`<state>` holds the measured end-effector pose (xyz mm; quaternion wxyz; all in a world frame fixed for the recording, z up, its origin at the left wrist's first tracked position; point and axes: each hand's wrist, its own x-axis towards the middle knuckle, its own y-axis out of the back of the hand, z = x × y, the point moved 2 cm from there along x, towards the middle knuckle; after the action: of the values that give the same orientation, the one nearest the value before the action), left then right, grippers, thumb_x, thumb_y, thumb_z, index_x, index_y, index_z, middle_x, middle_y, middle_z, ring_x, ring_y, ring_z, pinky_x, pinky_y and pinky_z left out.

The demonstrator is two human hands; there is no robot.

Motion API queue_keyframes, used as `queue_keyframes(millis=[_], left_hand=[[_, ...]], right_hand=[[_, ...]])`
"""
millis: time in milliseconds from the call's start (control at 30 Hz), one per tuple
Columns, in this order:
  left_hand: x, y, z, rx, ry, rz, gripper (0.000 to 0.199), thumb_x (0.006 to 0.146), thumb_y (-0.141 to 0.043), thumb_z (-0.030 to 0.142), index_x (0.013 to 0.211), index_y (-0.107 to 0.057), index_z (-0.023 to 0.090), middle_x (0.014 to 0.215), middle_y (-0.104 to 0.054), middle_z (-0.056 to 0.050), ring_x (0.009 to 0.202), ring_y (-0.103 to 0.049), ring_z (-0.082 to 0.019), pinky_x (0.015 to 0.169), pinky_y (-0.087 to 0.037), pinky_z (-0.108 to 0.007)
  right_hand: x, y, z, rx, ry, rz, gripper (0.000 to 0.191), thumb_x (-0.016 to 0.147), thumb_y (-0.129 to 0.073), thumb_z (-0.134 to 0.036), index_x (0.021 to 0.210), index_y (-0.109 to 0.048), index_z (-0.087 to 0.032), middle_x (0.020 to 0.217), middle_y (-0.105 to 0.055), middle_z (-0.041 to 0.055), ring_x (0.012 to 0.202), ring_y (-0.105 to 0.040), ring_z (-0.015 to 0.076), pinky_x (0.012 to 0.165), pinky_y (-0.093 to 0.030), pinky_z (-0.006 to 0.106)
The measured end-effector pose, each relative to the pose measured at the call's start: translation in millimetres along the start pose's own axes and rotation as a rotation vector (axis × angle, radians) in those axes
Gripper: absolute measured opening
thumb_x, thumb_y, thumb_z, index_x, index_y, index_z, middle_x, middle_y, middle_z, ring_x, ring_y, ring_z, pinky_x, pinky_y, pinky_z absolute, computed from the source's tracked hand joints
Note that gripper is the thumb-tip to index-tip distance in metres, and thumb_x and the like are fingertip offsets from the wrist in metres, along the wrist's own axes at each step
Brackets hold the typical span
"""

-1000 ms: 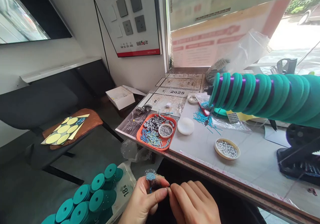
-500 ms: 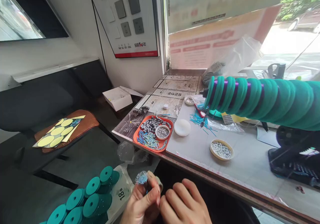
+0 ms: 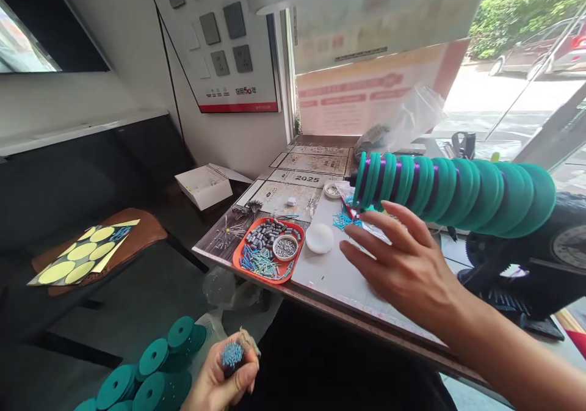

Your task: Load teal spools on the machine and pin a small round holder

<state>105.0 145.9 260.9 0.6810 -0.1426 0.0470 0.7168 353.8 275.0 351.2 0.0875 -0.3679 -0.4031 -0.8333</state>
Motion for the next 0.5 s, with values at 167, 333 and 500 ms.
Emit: queue_keyframes(millis=[167,333,500], left_hand=[[-4.6,-7.9,1.8,-0.305,0.084,0.218,0.037,0.061,-0.079,0.041,0.067,-0.054,0.015,0.051,-0.044,0.006,0.045,-0.027,-0.003,0.043,-0.017,-0.014],[-3.8,-7.0,10.8,-0.478,0.119,0.191,0.038,0.061,-0.08,0.039,0.066,-0.051,0.015,0.052,-0.038,0.008,0.043,-0.018,-0.001,0.04,-0.016,-0.011],[4.0,3.7,19.2,-0.544,-0.029,0.243,0.031,0.067,-0.077,0.037,0.075,-0.053,0.019,0.073,-0.055,0.006,0.043,-0.013,0.0,0.041,-0.019,-0.013]], right_hand=[[4.1,-2.9,-80.6,0.403,-0.032,-0.085,0.037,0.094,-0.027,-0.008,0.096,-0.063,-0.015,0.079,-0.07,0.0051,0.081,-0.065,0.018,0.088,-0.05,0.042],[-1.5,-1.1,-107.1,0.47,-0.113,-0.057,0.039,0.095,-0.026,-0.01,0.095,-0.065,-0.012,0.085,-0.071,0.0088,0.085,-0.066,0.0186,0.084,-0.053,0.033],[-21.6,-4.0,-86.0,0.371,-0.133,-0.075,0.039,0.093,-0.027,-0.009,0.107,-0.063,-0.012,0.103,-0.068,0.0129,0.111,-0.056,0.0252,0.091,-0.051,0.043]])
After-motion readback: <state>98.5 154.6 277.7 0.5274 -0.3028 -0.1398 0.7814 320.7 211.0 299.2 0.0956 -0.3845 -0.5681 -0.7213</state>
